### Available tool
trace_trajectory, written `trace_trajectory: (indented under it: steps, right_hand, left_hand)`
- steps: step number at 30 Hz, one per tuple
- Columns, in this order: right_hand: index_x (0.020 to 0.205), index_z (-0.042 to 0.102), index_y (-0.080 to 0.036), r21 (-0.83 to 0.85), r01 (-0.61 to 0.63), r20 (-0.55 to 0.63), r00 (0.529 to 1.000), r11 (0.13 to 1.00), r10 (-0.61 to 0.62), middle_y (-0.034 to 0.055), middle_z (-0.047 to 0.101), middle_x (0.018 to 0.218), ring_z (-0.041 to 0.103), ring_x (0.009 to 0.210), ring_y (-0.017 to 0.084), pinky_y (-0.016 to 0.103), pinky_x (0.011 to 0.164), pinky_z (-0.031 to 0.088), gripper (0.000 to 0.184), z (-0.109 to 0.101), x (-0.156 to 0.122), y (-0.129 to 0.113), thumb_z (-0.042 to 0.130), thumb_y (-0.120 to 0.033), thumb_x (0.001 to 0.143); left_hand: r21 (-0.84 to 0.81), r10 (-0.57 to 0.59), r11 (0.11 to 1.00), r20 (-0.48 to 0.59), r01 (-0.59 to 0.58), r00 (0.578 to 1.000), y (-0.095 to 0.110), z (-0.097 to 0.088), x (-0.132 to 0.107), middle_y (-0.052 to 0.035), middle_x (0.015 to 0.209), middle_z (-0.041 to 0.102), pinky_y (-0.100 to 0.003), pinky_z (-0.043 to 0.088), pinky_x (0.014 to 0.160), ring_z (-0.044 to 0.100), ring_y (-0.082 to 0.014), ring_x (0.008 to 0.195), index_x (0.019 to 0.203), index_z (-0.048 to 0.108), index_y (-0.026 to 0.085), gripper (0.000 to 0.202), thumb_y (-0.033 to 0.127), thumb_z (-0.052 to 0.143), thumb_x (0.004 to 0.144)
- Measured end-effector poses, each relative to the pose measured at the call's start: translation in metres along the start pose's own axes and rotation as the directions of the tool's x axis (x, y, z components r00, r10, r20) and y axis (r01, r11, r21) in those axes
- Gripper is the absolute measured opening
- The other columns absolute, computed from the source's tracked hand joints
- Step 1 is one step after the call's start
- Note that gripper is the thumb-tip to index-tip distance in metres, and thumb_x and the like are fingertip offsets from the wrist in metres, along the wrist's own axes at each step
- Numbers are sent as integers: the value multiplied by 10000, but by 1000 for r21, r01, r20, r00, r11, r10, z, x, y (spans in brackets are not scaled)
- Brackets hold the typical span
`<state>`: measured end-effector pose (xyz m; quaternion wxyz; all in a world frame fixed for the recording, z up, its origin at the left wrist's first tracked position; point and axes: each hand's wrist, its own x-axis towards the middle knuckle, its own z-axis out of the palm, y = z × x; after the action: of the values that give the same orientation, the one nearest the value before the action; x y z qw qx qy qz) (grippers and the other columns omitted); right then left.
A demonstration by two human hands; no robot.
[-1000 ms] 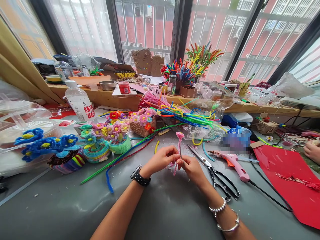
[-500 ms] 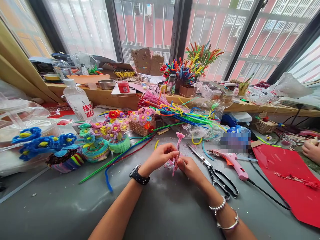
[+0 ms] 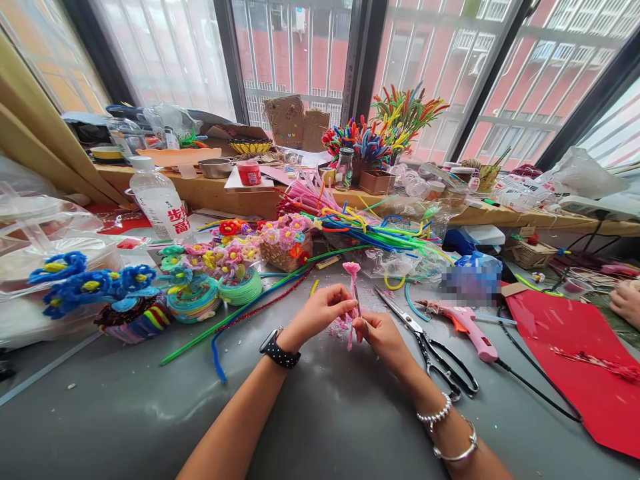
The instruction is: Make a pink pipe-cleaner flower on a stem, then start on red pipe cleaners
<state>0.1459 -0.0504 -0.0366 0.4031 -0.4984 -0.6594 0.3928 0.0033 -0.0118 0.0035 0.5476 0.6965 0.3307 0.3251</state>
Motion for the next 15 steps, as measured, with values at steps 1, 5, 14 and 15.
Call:
trace_trajectory:
  steps: [1,5,14,15]
  right_hand:
    - [423,427,-164,11,-4,10,1000,1000,4,-39,317,425,291,436,82,220,444,229,609,0,0,0,340,-733,622]
    - [452,452,-165,45,-15,35,999,999,13,-42,295,420,272,420,80,214,408,206,632,1,-1,-2,295,-755,614]
    - [445,433,-169,57,-20,30,999,998,19,-43,300,435,257,424,79,223,426,195,607,1,-1,-3,330,-743,614]
    - [455,442,-168,65,-17,41,999,998,14,-42,304,438,256,422,80,224,425,194,612,1,-1,-3,314,-743,622]
  left_hand:
    - [-3,-1,1000,0,1,1000,0,0,0,27,599,474,-213,369,543,446,-78,561,650,482,128,219,331,541,703]
    - [-20,-10,1000,22,10,1000,-1,1,0,24,601,477,-214,373,550,449,-80,568,648,487,125,237,349,549,695]
    - [-30,-16,999,32,17,999,-1,0,0,24,609,476,-214,364,553,446,-81,572,656,485,127,224,338,544,699]
    - [-32,-15,999,37,16,999,-1,0,0,23,612,476,-215,363,554,444,-81,573,657,486,125,220,333,544,699]
